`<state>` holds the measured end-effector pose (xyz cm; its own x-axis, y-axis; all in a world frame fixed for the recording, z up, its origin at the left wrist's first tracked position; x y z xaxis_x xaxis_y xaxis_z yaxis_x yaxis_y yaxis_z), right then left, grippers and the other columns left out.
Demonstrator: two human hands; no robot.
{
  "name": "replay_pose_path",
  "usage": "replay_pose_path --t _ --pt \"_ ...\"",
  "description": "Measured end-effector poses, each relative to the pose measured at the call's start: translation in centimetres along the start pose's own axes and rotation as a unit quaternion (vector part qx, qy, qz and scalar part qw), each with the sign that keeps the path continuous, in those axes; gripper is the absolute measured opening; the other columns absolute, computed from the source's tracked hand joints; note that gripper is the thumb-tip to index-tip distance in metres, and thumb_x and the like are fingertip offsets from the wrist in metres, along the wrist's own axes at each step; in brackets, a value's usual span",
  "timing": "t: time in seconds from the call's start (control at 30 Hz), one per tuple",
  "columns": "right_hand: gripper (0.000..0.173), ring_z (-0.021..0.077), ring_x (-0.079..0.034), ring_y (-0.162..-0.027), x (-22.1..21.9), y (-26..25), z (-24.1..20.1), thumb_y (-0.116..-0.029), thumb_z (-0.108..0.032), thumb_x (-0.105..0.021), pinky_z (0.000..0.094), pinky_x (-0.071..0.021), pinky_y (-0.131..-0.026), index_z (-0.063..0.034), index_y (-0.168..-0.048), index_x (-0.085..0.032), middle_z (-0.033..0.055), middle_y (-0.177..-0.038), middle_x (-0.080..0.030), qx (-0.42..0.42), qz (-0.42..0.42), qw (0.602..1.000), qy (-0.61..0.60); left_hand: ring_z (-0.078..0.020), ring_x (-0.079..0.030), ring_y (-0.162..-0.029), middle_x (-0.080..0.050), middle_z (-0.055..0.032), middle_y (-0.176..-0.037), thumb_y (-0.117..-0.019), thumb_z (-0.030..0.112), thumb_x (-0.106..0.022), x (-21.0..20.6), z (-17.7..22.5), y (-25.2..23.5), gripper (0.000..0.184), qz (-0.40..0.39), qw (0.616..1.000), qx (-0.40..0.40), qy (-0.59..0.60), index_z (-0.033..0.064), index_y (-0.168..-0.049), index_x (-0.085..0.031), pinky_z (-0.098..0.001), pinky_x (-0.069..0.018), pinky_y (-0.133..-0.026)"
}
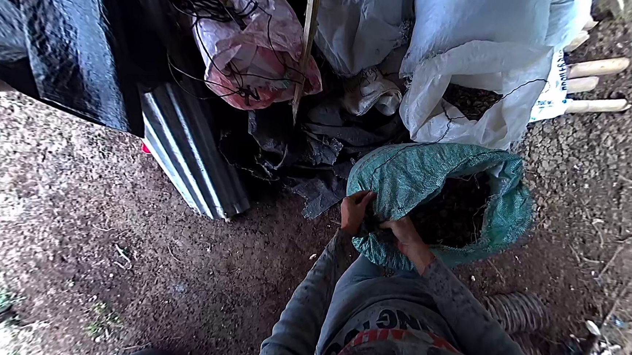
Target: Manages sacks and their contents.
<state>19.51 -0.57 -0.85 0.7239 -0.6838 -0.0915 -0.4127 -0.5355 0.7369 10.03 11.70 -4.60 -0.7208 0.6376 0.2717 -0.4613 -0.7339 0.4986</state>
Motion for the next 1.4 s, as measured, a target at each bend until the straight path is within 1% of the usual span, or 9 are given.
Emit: replay_pose_path --t 0.23,0.37,0.53,0.63,0.87,1.03,1.13,1.3,1.4 --pt "0.053 0.0299 -0.055 -0.129 -0.1 0.1 -2.2 -0.0866 0.012 -0.061 0.0441 -0.0447 -0.108 0.0099 -0.138 -0.050 0.0272 -0.137 -0.057 0.032 -0.077 0.963 0.258 -0.0178 -0.067 -0.083 -0.074 -0.0109 -0.098 -0.1035 0.027 -0.063 0.0 0.3 0.5 0.026 0.013 1.000 0.000 0.018 0.0059 -0.115 -0.075 -0.0424 -0.0545 -0.082" --pt "0.033 0.0131 -0.065 -0.099 0.7 0.5 -0.4 -0.0883 0.001 -0.070 0.0294 -0.0545 -0.085 0.0041 -0.119 -0.059 0.0115 -0.110 -0.067 0.045 -0.108 0.993 0.003 -0.0166 -0.067 -0.078 -0.074 -0.0101 -0.093 -0.1024 0.027 -0.065 0.1 0.1 0.1 0.026 0.012 1.000 -0.001 0.008 0.0055 -0.113 -0.075 -0.0406 -0.0555 -0.079" --pt "0.049 0.0147 -0.064 -0.109 0.3 0.3 -0.9 -0.0901 -0.013 -0.078 0.0301 -0.0540 -0.091 0.0027 -0.130 -0.056 0.0134 -0.121 -0.065 0.042 -0.111 0.992 0.035 -0.0156 -0.068 -0.081 -0.074 -0.0103 -0.095 -0.1019 0.025 -0.066 0.3 0.4 0.4 0.025 0.021 0.999 0.006 0.027 0.0044 -0.113 -0.075 -0.0394 -0.0555 -0.081" --pt "0.061 0.0186 -0.061 -0.124 0.0 -0.4 -1.1 -0.0910 -0.024 -0.080 0.0346 -0.0487 -0.107 0.0036 -0.138 -0.052 0.0180 -0.132 -0.063 0.100 -0.062 0.985 0.125 -0.0154 -0.067 -0.080 -0.074 -0.0103 -0.094 -0.1018 0.025 -0.066 -0.1 0.4 0.7 0.024 0.026 0.999 0.001 0.046 0.0042 -0.112 -0.074 -0.0391 -0.0555 -0.078" --pt "0.032 0.0139 -0.068 -0.092 0.9 0.3 0.2 -0.0991 -0.009 -0.066 0.0291 -0.0582 -0.081 0.0024 -0.127 -0.055 0.0108 -0.107 -0.068 0.006 -0.085 0.992 -0.094 -0.0112 -0.066 -0.078 -0.073 -0.0073 -0.091 -0.1064 0.014 -0.056 1.2 2.5 2.3 0.023 -0.017 0.997 -0.058 -0.046 0.0029 -0.117 -0.073 -0.0335 -0.0551 -0.079" --pt "0.052 0.0146 -0.063 -0.116 0.2 0.1 -0.9 -0.0922 -0.012 -0.076 0.0307 -0.0543 -0.097 0.0005 -0.137 -0.053 0.0131 -0.128 -0.064 0.018 -0.096 0.995 -0.010 -0.0099 -0.066 -0.075 -0.074 -0.0058 -0.091 -0.1041 0.015 -0.061 1.1 2.0 2.6 0.020 0.027 0.997 -0.065 -0.036 0.0062 -0.116 -0.075 -0.0328 -0.0552 -0.075" --pt "0.049 0.0137 -0.064 -0.113 0.8 0.1 -0.7 -0.0940 -0.012 -0.074 0.0293 -0.0558 -0.094 0.0003 -0.136 -0.052 0.0122 -0.126 -0.064 0.011 -0.090 0.996 -0.006 -0.0076 -0.065 -0.066 -0.074 -0.0043 -0.086 -0.1036 0.015 -0.062 0.9 2.0 2.7 0.020 0.026 0.998 -0.055 -0.014 0.0055 -0.114 -0.075 -0.0279 -0.0564 -0.064" --pt "0.040 0.0140 -0.062 -0.114 0.6 -0.2 -1.4 -0.0989 -0.015 -0.068 0.0299 -0.0521 -0.098 0.0019 -0.134 -0.056 0.0142 -0.125 -0.064 0.017 -0.074 0.996 0.055 -0.0207 -0.072 -0.095 -0.075 -0.0154 -0.109 -0.1024 0.009 -0.062 0.3 3.2 2.6 0.022 -0.012 0.994 -0.072 -0.086 0.0011 -0.119 -0.074 -0.0402 -0.0566 -0.090" --pt "0.056 0.0309 -0.058 -0.129 2.9 0.3 -2.3 -0.0968 -0.032 -0.072 0.0441 -0.0434 -0.112 0.0095 -0.132 -0.058 0.0257 -0.133 -0.063 0.100 -0.090 0.931 0.339 -0.0296 -0.071 -0.098 -0.073 -0.0196 -0.105 -0.1014 0.010 -0.062 -0.5 3.7 2.7 0.022 -0.054 0.972 -0.156 -0.170 0.0005 -0.115 -0.076 -0.0463 -0.0560 -0.092"
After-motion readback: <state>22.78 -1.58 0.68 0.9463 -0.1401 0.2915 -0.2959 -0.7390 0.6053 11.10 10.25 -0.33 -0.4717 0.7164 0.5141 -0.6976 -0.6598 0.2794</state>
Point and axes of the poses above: each hand's wrist, its own y-axis away from the middle knuckle, its own x-axis out of the back of the hand, z = x × y, the point moved 2 cm from there along -y, towards the middle knuckle
